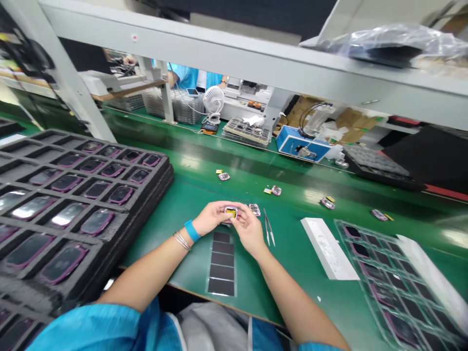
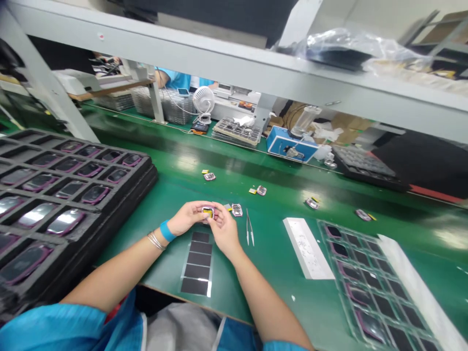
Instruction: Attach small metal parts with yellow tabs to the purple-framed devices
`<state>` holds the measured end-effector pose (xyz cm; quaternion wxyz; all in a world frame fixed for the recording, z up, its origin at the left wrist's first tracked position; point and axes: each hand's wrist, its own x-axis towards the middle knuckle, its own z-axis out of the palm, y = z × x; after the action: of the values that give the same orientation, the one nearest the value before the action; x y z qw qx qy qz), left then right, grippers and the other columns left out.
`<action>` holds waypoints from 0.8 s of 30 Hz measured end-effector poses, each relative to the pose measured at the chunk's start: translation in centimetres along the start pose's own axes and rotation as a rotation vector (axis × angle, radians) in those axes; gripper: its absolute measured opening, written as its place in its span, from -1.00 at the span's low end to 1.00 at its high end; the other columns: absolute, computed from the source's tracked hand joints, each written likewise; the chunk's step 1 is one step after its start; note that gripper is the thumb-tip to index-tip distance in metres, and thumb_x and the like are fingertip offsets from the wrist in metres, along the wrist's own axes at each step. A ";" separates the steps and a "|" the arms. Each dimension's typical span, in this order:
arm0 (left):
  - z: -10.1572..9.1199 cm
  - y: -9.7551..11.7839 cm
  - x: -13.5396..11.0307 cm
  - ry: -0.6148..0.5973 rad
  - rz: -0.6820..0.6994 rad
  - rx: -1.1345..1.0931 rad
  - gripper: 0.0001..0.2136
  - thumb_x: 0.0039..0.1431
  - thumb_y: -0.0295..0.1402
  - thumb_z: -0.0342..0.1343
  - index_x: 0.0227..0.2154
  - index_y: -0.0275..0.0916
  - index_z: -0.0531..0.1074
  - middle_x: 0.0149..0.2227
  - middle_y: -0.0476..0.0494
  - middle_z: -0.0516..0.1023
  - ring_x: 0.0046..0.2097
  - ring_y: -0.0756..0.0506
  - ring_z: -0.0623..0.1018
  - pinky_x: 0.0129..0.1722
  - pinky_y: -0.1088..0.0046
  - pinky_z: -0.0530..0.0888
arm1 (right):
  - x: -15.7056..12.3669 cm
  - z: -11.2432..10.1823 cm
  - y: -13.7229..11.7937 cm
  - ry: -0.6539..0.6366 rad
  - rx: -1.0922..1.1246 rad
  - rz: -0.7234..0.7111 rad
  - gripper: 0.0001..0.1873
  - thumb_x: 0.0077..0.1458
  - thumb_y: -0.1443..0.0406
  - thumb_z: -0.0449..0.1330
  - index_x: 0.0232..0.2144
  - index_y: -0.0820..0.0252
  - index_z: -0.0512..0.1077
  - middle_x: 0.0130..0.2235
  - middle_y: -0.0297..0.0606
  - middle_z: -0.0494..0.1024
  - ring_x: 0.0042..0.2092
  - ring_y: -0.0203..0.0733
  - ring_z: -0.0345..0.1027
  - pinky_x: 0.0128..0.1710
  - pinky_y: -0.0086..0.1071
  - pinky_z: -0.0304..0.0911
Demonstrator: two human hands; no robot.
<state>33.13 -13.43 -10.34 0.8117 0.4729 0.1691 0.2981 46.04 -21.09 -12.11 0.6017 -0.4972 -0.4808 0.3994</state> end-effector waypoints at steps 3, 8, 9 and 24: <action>0.7 1.1 -2.3 0.126 0.042 -0.009 -0.53 -0.17 -0.30 0.38 -0.12 -0.29 0.48 -0.20 -0.25 0.55 -0.21 -0.16 0.55 -0.25 0.42 0.49 | 2.4 -1.3 -2.2 -0.375 0.017 0.202 -0.39 -0.07 0.16 0.30 0.04 0.14 0.28 -0.10 -0.15 0.48 -0.10 -0.12 0.41 -0.08 -0.20 0.35; 1.3 3.7 -10.7 0.142 -0.061 -0.205 -0.54 0.05 -0.25 0.25 0.03 -0.15 0.38 -0.03 -0.28 0.46 -0.04 -0.21 0.49 -0.05 0.28 0.42 | 11.7 -2.0 -2.8 -0.355 -0.475 0.363 -0.55 -0.03 0.24 0.25 -0.05 0.26 0.39 -0.09 -0.06 0.48 -0.07 -0.06 0.39 -0.02 -0.19 0.28; 1.3 4.5 -12.6 0.108 -0.046 -0.169 -0.56 0.08 -0.25 0.23 0.04 -0.12 0.37 -0.04 -0.28 0.46 -0.03 -0.21 0.48 -0.04 0.27 0.41 | 13.6 -1.3 -2.2 -0.226 -0.641 0.331 -0.56 -0.01 0.26 0.23 -0.05 0.29 0.39 -0.07 -0.02 0.46 -0.02 -0.03 0.36 0.02 -0.18 0.23; -24.0 27.5 -22.3 1.307 0.154 1.809 -0.63 -0.19 -0.37 0.36 -0.24 -0.30 0.49 -0.35 -0.23 0.46 -0.19 -0.29 0.44 -0.13 0.21 0.32 | 19.1 2.9 3.8 -0.132 -1.412 -0.092 -0.48 0.00 0.15 0.20 -0.04 0.39 0.39 -0.12 0.01 0.46 -0.07 0.06 0.31 -0.07 -0.22 0.22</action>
<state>-6.20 -1.48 1.47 -0.0966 0.6509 0.6880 0.3060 47.35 -1.42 -12.24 0.1218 -0.7224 -0.6807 -0.0041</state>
